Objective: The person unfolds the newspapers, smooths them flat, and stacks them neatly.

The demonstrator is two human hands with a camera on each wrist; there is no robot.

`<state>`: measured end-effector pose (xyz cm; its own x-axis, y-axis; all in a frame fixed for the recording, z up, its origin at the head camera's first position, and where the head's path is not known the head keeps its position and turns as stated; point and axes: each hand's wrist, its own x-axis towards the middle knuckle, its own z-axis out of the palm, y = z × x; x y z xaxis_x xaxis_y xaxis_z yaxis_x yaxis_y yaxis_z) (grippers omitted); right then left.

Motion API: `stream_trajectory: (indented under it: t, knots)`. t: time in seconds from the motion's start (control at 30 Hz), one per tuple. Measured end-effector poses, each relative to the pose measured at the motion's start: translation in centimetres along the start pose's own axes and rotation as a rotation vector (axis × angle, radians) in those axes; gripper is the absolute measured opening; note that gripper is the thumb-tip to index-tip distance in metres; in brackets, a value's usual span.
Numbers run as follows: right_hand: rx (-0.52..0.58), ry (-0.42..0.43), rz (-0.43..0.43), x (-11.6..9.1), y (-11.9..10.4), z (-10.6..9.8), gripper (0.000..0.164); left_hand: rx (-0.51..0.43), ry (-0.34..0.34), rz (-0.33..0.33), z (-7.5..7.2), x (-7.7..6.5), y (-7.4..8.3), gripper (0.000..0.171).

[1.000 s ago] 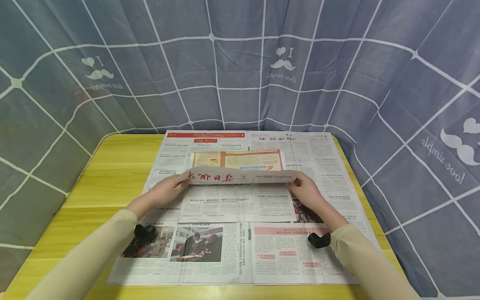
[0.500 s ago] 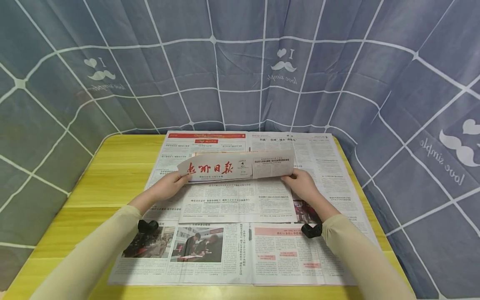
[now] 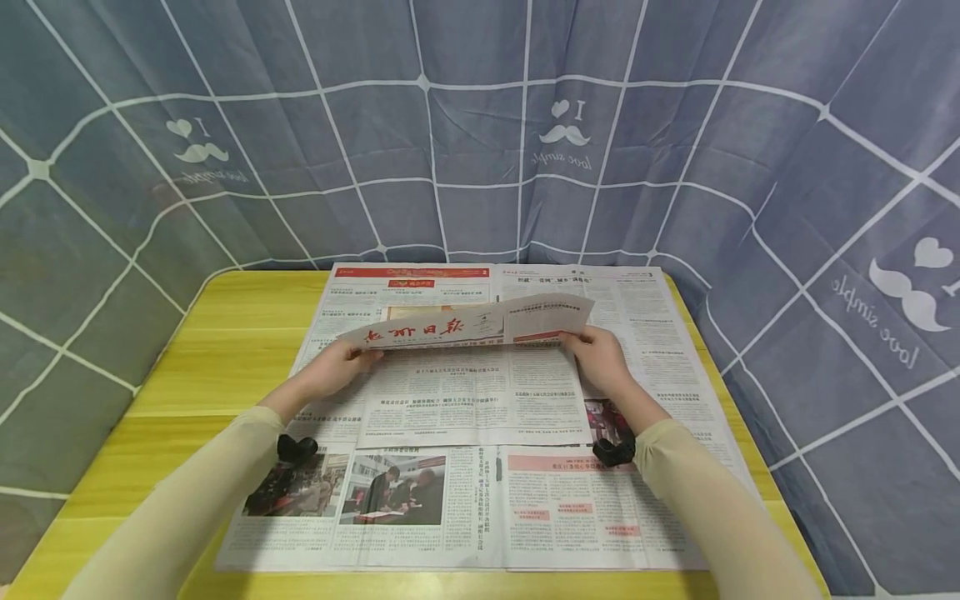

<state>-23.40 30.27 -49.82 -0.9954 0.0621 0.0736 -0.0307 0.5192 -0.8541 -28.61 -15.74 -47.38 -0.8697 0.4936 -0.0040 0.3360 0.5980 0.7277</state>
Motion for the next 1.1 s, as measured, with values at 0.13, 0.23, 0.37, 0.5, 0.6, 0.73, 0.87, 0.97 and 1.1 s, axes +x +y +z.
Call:
stream_trajectory:
  t: [0.13,0.23,0.37,0.5,0.6,0.73,0.87,0.97,1.1]
  knots:
    - [0.053,0.016,0.0,0.2,-0.4,-0.3,0.045,-0.012,0.085,-0.064,-0.1,0.4,0.4,0.046]
    - [0.062,0.034,-0.001,0.4,-0.8,-0.4,0.045,-0.086,0.149,-0.106,-0.3,0.7,0.9,0.051]
    - [0.054,0.043,0.015,0.7,-1.1,-0.7,0.044,-0.174,0.203,-0.113,-0.4,1.2,1.7,0.054]
    - [0.063,0.048,0.029,0.9,-1.4,-0.9,0.044,-0.227,0.227,-0.105,-0.5,1.5,2.3,0.056]
    - [0.072,0.057,0.026,0.8,-1.6,-0.8,0.046,-0.27,0.246,-0.091,-0.5,1.7,2.6,0.054]
    - [0.067,0.066,0.025,0.9,-1.7,-0.8,0.051,-0.312,0.264,-0.098,-0.6,2.0,2.9,0.055]
    - [0.065,0.048,0.032,1.0,-1.4,-0.8,0.056,-0.326,0.286,-0.123,-0.7,2.2,3.4,0.058]
    - [0.061,0.007,0.05,1.0,-1.2,-0.8,0.06,-0.346,0.307,-0.129,-0.9,2.4,3.8,0.058]
    - [0.048,-0.033,0.074,0.6,-0.9,-0.7,0.06,-0.37,0.331,-0.128,-1.0,2.7,4.1,0.058]
